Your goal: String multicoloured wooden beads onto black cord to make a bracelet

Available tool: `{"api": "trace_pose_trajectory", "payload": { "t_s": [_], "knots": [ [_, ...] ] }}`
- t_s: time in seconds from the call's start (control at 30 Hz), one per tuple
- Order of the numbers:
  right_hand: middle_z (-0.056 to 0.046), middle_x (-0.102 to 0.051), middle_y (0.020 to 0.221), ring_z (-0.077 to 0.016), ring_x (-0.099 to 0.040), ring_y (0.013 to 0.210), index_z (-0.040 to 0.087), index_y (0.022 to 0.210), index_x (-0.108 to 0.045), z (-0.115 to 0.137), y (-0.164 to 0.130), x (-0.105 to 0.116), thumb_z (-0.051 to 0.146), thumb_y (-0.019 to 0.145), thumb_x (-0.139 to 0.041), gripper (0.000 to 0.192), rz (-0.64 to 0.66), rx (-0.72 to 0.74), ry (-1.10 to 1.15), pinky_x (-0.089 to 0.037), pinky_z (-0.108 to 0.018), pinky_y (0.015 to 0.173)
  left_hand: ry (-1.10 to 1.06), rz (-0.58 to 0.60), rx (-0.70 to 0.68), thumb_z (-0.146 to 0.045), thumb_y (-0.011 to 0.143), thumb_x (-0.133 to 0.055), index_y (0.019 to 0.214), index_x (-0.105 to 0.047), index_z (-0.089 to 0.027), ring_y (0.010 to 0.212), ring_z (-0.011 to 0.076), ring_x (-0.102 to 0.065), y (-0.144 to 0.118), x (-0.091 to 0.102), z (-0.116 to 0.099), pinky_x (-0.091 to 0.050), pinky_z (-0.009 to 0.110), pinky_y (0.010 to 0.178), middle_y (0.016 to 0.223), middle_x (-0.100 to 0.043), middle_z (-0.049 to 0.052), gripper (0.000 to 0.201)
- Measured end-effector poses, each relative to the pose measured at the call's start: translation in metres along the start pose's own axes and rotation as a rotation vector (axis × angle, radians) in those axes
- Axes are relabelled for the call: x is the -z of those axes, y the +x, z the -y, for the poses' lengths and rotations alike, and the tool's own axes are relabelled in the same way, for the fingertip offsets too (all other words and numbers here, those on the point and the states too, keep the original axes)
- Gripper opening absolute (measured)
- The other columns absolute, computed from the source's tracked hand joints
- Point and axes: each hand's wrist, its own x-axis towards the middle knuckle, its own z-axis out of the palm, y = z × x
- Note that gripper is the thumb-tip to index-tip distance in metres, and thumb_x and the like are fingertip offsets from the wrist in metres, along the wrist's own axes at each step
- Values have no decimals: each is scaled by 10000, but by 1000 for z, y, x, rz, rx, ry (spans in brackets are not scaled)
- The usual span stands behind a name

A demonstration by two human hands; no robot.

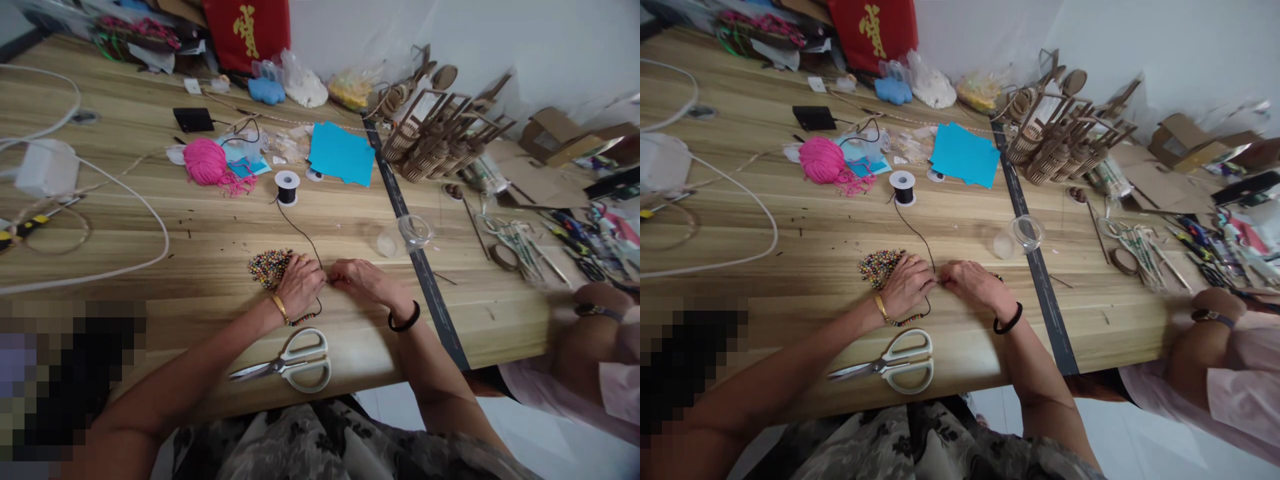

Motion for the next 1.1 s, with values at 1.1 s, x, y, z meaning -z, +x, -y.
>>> {"api": "trace_pose_trajectory", "payload": {
  "t_s": [1.1],
  "knots": [
    [-53, -689, 901, -150, -616, 783, 161, 927, -651, -1, 0, 1, 163, 893, -600, 62, 10, -27, 26, -356, -236, 671, -55, -67, -6, -235, 863, -568, 864, -682, -178, 949, 256, -496, -2, -4, 0, -365, 427, 893, 862, -637, 69, 128]
  ]
}}
